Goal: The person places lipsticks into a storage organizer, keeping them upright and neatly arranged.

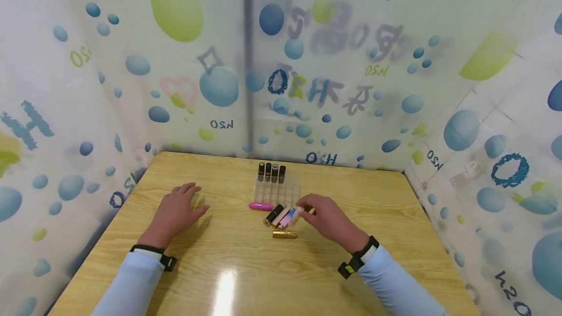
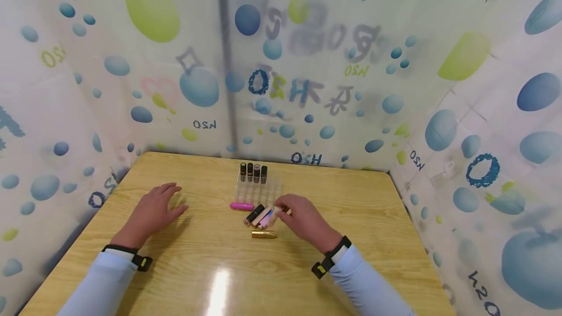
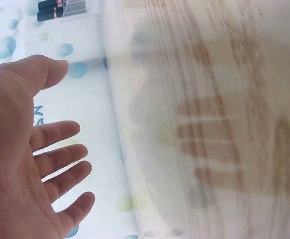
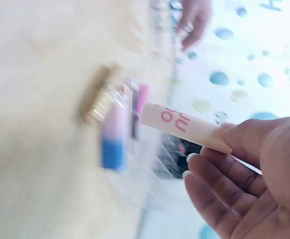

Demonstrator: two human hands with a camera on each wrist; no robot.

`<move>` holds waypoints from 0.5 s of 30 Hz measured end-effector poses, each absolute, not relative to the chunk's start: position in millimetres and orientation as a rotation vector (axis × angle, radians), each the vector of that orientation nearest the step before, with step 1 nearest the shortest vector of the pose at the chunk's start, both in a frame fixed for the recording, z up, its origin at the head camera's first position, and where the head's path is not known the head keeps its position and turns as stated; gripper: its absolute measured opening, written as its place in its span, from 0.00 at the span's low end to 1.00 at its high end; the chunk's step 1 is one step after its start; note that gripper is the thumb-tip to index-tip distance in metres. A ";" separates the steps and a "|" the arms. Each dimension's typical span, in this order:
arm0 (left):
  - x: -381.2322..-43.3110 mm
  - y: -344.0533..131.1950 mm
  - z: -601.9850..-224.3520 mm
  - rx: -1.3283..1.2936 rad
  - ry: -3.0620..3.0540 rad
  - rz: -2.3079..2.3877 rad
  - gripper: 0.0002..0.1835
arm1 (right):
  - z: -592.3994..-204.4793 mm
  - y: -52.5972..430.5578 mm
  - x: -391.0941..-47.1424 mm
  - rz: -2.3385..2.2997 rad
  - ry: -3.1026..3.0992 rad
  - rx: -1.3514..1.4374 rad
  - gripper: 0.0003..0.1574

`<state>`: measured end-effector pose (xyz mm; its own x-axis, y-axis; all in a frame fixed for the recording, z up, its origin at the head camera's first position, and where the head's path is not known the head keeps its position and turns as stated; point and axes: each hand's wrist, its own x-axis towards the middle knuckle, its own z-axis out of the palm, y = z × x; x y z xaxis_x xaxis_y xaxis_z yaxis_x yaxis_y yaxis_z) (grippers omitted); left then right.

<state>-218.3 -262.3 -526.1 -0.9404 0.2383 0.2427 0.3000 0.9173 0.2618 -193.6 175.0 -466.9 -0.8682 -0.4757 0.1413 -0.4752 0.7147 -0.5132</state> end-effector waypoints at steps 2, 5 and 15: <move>-218.5 -262.2 -526.3 -0.411 -2.871 -0.441 0.36 | -454.1 177.3 -209.1 -0.901 2.954 -0.824 0.17; -219.6 -262.4 -526.7 -0.414 -2.867 -0.436 0.36 | -439.2 179.0 -236.3 -0.961 3.008 -0.873 0.17; -222.3 -262.6 -524.0 -0.411 -2.878 -0.441 0.35 | -442.2 160.8 -304.3 -0.940 3.036 -0.963 0.17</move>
